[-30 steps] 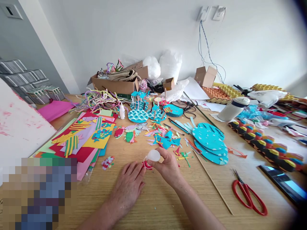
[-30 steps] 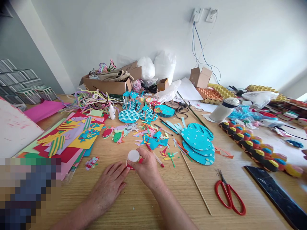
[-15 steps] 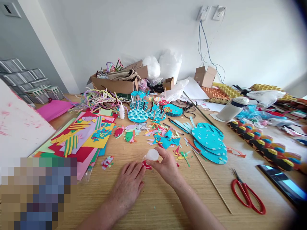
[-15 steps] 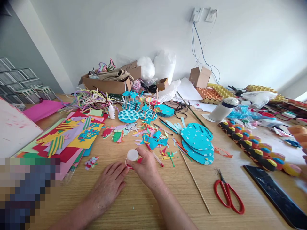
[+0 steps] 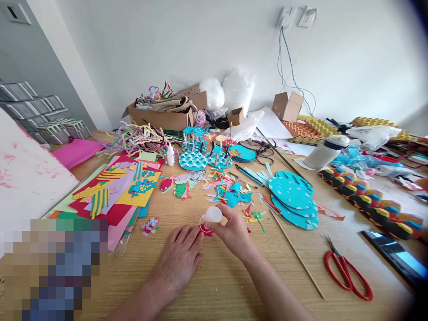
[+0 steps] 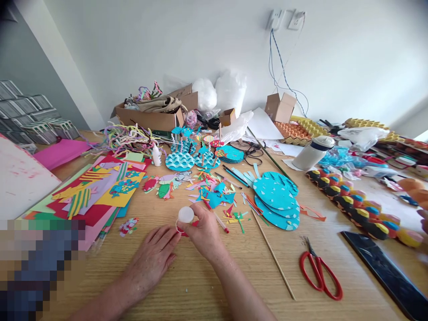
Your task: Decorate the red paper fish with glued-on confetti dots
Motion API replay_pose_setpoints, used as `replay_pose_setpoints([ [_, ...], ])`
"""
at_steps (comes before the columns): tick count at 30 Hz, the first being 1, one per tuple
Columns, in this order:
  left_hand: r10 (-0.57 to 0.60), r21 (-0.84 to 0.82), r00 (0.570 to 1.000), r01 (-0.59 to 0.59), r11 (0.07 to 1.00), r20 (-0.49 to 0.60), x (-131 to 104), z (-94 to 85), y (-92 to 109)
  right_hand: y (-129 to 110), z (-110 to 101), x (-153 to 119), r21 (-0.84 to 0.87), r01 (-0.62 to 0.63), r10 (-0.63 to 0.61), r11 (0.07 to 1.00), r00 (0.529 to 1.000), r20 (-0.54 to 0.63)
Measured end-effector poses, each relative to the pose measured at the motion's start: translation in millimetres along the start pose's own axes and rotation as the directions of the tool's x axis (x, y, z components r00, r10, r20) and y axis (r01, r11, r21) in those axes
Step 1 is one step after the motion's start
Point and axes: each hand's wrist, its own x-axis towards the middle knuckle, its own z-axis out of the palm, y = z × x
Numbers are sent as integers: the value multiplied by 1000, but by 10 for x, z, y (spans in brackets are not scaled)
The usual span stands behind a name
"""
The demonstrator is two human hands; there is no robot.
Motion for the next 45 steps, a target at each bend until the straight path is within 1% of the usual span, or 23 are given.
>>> replay_pose_setpoints([
  [4,1,4,1000,-1,1000,-4,4,13,-6,3,-15,-12,16,-28,28,999,1000,-9],
  [7,-1,8,1000,1,1000,-10,5,22,-7,8,12,-5,38,-21,22,999,1000,-15],
  [13,0,0,1000,0,1000,-15,-3,31,-5,15,40,9,17,10,-9,1000,1000,-20],
  [22,10,-1,1000,-10,1000,-11,2,34,-13,55,9,-10,-9,-4,4,1000,999,-35],
  [25,14,11,1000,-14,1000,-12,2,34,-11,91,-25,-15,-20,-4,3,1000,998,-61],
  [29,13,28,999,-12,1000,-39,-8,58,-14,137,-90,-34,-24,12,-15,1000,993,-116],
  [33,15,40,999,-13,999,-48,-11,73,-16,93,-119,-61,-48,1,-5,999,996,-86],
  [37,22,36,998,-20,999,-54,-9,57,-11,8,-73,-83,-69,-8,3,998,998,-65],
  [41,29,32,998,-27,999,-53,-11,46,-10,-23,-54,-94,-62,-11,9,998,999,-45],
  [45,22,33,999,-21,999,-50,-13,52,-12,-22,-84,-81,-71,3,-8,997,997,-79],
])
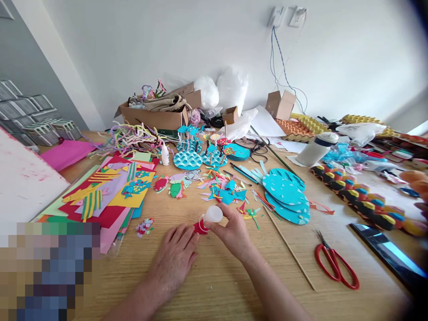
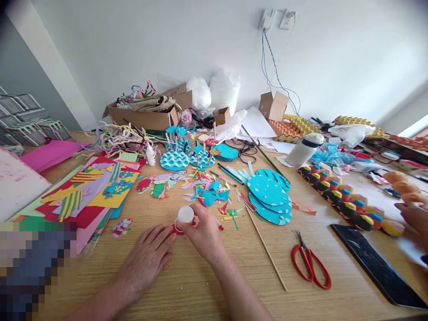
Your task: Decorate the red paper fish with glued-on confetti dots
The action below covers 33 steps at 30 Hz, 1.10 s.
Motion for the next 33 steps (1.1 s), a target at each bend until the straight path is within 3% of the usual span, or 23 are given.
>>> replay_pose_setpoints([
  [8,-10,-14,1000,10,1000,-1,0,-8,8,-41,87,-15,24,15,-16,1000,999,39],
  [33,-5,-25,1000,6,1000,27,6,-34,2,-17,22,-66,32,-10,7,999,997,77],
])
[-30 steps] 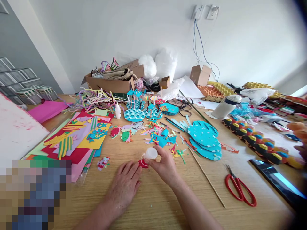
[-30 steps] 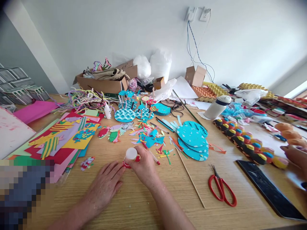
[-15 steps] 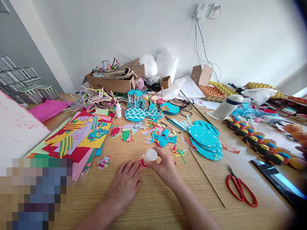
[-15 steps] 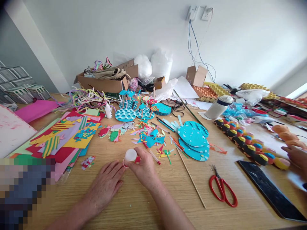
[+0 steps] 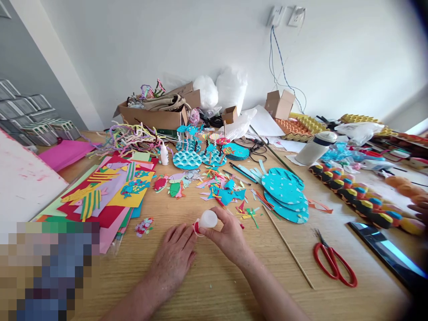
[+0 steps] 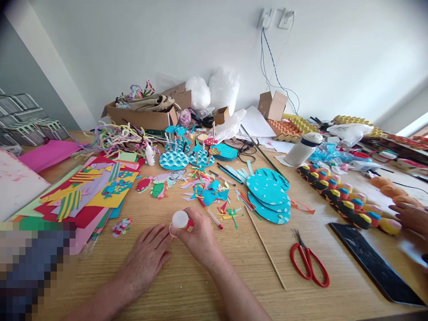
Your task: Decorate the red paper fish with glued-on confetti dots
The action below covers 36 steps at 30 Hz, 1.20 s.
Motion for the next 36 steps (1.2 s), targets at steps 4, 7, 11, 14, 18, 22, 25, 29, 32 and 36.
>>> replay_pose_setpoints([
  [4,-3,24,1000,3,1000,-1,5,-4,3,67,-76,14,-35,-1,0,999,999,-40],
  [7,2,32,1000,-2,999,2,10,1,2,110,-127,25,-25,-16,14,1000,997,-71],
  [11,5,36,1000,-5,999,-6,11,15,-3,93,-88,21,4,-11,11,1000,997,-77],
  [14,13,39,1000,-12,999,-14,5,23,-7,79,-42,21,-12,-16,16,1000,998,-58],
  [18,18,53,999,-16,998,-32,0,37,-13,131,-71,42,-17,-11,9,1000,995,-102],
  [22,22,66,998,-19,998,-55,0,64,-23,158,-111,53,57,-9,15,998,994,-108],
  [25,33,72,997,-28,997,-70,-1,78,-27,124,-60,58,110,13,-1,994,994,-108],
  [29,33,71,997,-29,997,-67,-4,73,-30,76,42,78,98,12,-4,995,997,-83],
  [32,42,71,997,-38,997,-58,-3,56,-32,76,45,91,62,16,-11,998,996,-85],
  [36,45,77,997,-40,996,-61,-2,53,-29,127,-35,91,13,10,-8,1000,992,-123],
])
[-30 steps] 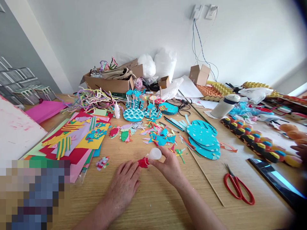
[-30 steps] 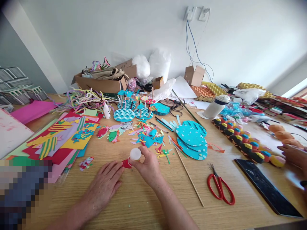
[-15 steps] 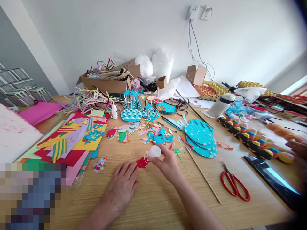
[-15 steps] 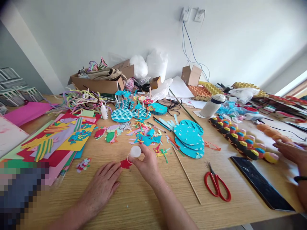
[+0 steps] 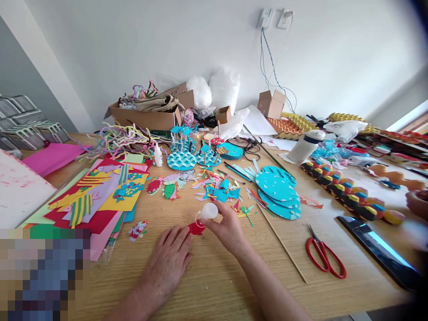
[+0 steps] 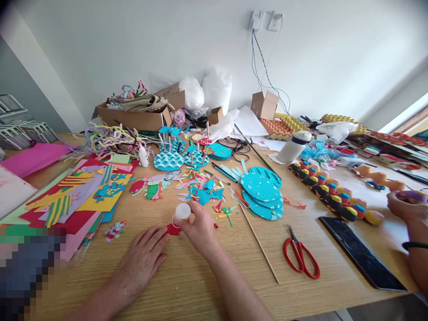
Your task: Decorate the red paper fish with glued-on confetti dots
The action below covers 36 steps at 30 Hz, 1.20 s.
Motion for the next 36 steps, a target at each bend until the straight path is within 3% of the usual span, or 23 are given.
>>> replay_pose_setpoints([
  [5,-7,4,1000,7,1000,-28,-6,26,3,33,-38,4,0,-15,15,1000,1000,4],
  [15,-19,-27,1000,19,999,-13,-3,16,7,-111,132,21,46,0,-4,999,996,84],
  [21,-20,-28,1000,19,999,-13,-7,31,5,-78,81,24,33,-8,7,999,999,32],
  [28,-10,-24,1000,9,1000,-19,-8,25,0,-92,102,25,27,3,-5,1000,998,57],
  [36,-17,-18,999,17,1000,-42,-18,55,1,-11,-66,-11,-12,-24,24,1000,1000,8],
])
